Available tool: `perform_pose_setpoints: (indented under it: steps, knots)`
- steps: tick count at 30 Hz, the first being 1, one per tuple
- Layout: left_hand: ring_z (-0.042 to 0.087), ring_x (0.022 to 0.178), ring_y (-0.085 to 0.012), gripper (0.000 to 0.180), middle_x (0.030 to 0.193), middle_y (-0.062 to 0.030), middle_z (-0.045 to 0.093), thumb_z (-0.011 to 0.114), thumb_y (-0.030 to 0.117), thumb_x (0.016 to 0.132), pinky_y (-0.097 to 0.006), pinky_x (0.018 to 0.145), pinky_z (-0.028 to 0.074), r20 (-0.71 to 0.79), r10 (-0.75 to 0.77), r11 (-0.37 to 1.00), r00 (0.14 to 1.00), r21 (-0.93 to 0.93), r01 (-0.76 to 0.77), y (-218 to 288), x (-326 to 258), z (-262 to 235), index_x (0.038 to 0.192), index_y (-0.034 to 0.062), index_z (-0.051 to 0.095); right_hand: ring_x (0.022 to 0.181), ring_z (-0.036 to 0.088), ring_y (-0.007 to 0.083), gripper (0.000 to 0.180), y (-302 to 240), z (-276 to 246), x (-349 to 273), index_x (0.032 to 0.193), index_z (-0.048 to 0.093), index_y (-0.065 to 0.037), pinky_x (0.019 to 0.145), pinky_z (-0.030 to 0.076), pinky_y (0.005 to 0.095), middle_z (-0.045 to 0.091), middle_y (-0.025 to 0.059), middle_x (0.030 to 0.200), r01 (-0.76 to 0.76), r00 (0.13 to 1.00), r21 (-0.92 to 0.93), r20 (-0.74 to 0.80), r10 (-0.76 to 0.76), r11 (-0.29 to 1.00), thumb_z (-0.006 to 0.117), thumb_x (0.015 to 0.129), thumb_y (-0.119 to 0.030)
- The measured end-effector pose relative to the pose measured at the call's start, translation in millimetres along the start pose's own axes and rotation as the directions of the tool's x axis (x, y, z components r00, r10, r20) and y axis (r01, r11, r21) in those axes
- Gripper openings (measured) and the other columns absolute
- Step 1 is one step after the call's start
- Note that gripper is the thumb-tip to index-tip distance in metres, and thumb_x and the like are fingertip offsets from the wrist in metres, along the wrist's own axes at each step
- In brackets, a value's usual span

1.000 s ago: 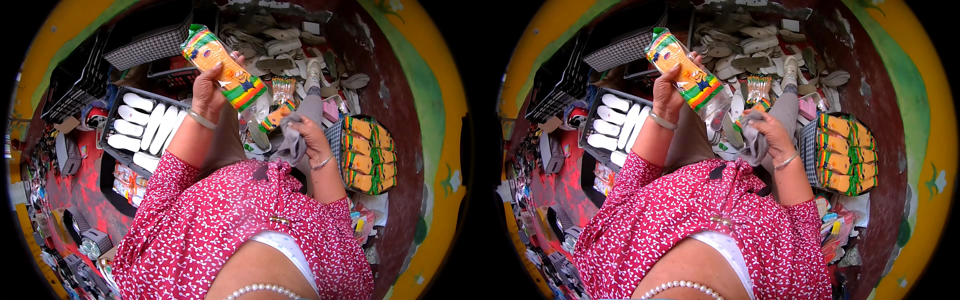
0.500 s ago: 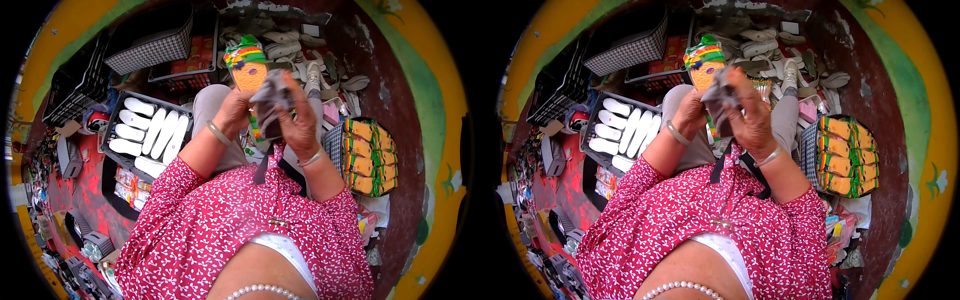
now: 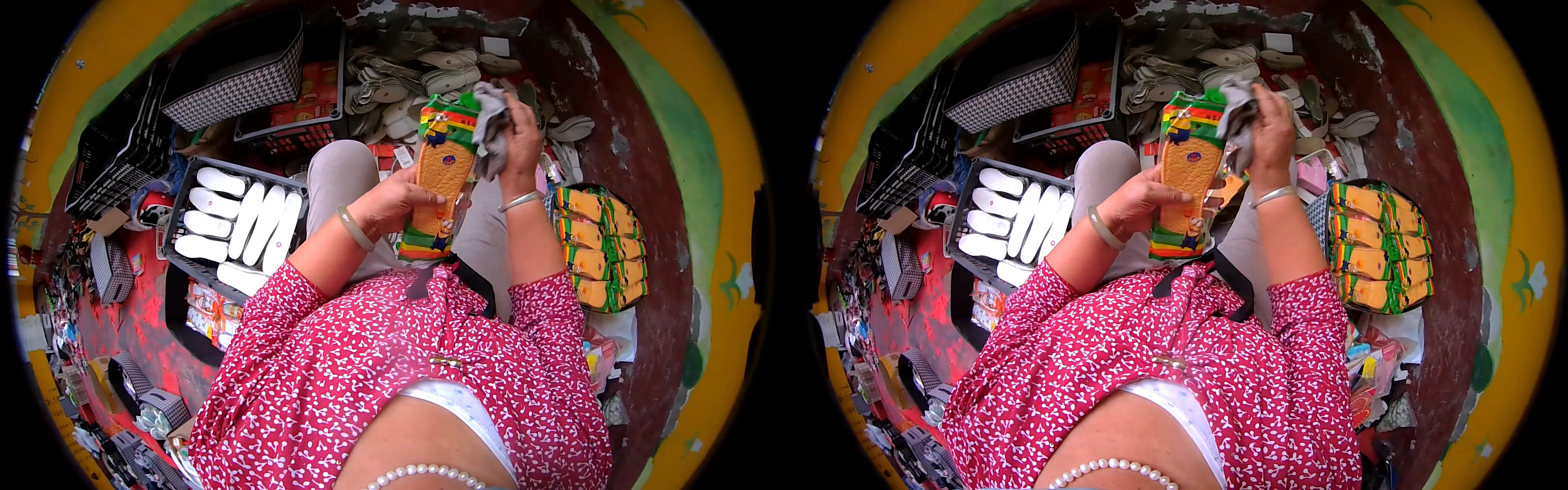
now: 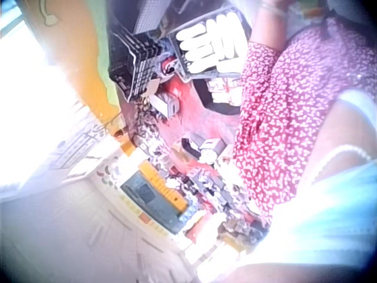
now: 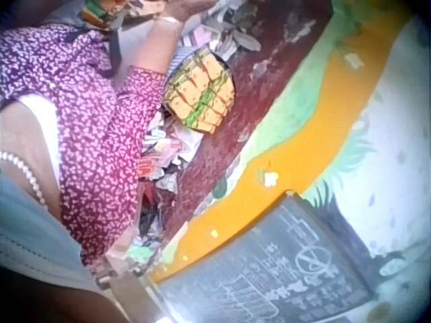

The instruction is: The person cleans a shoe insole by hand with a cloth, wiping the top surface and edges before placing it back into a plastic sleeve.

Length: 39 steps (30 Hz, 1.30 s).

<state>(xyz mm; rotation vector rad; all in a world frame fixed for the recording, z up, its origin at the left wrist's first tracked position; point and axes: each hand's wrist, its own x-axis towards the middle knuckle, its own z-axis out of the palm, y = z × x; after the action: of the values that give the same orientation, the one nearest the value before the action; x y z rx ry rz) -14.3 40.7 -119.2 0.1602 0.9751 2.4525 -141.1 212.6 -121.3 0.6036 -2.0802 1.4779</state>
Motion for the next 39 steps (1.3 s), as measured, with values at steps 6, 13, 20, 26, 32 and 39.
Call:
perform_pose_setpoints:
  steps: [6,13,20,26,32,39]
  knots:
    - [0.057,0.104,-0.0257,0.050,0.115,-0.0133,0.055,0.057,-0.001,0.079,-0.041,0.089,0.047,-0.053,0.059,0.998,0.997,-0.029,-0.060,5.4,7.7,-18.9,0.126,-0.0013,0.042,0.102,0.056,0.0167,0.041,-38.6,-13.7,2.1,0.131,0.042,-0.004,0.088,0.047,0.0282,0.052,0.0110,0.122,-0.240,0.965,0.811,0.138,0.224,0.533,0.043,0.091,0.000]
    - [0.058,0.094,-0.0144,0.038,0.106,-0.0060,0.058,0.057,0.003,0.083,-0.031,0.083,0.047,-0.008,0.050,0.941,0.999,0.334,-0.045,-12.7,9.4,-25.1,0.120,0.0017,0.048,0.107,0.051,0.0259,0.041,-76.0,9.9,-42.7,0.110,0.064,-0.012,0.093,0.038,0.0341,0.057,0.0082,0.117,0.527,0.843,-0.218,0.258,-0.473,0.821,0.057,0.070,-0.002]
    - [0.053,0.111,-0.0249,0.055,0.123,-0.0120,0.050,0.055,-0.002,0.080,-0.039,0.090,0.047,0.028,-0.002,0.934,1.000,0.358,-0.008,-7.9,3.5,-9.9,0.131,0.0021,0.035,0.095,0.058,0.0259,0.029,-9.1,-1.4,23.4,0.101,0.067,-0.011,0.085,0.046,0.0326,0.061,0.0081,0.101,0.245,0.968,-0.177,-0.004,-0.249,0.953,0.055,0.076,0.000]
    - [0.051,0.114,-0.0306,0.058,0.127,-0.0142,0.046,0.055,-0.003,0.079,-0.045,0.087,0.048,0.001,0.089,0.994,0.996,0.065,-0.089,8.2,0.5,-5.8,0.132,0.0016,0.034,0.101,0.058,0.0211,0.031,-37.8,-22.4,21.4,0.119,0.054,-0.002,0.090,0.044,0.0297,0.057,0.0113,0.117,-0.242,0.968,0.502,0.070,0.240,0.830,0.043,0.092,-0.011]
    - [0.055,0.101,-0.0163,0.051,0.111,-0.0087,0.057,0.056,-0.003,0.078,-0.030,0.085,0.046,-0.022,-0.034,0.936,0.999,0.350,0.040,-5.1,7.7,-16.0,0.126,0.0014,0.040,0.114,0.048,0.0262,0.034,-68.7,9.8,-36.2,0.110,0.063,-0.015,0.090,0.037,0.0349,0.052,0.0081,0.124,0.559,0.798,-0.194,0.389,-0.460,0.806,0.062,0.075,-0.014]
    - [0.052,0.108,-0.0203,0.058,0.120,-0.0110,0.052,0.056,-0.003,0.079,-0.034,0.089,0.045,-0.019,0.009,0.806,1.000,0.592,0.004,-7.7,4.4,-11.1,0.132,0.0020,0.033,0.099,0.057,0.0229,0.020,-26.1,12.4,2.1,0.100,0.065,-0.008,0.085,0.044,0.0336,0.060,0.0095,0.109,0.216,0.973,-0.139,0.109,-0.202,0.966,0.057,0.082,-0.010]
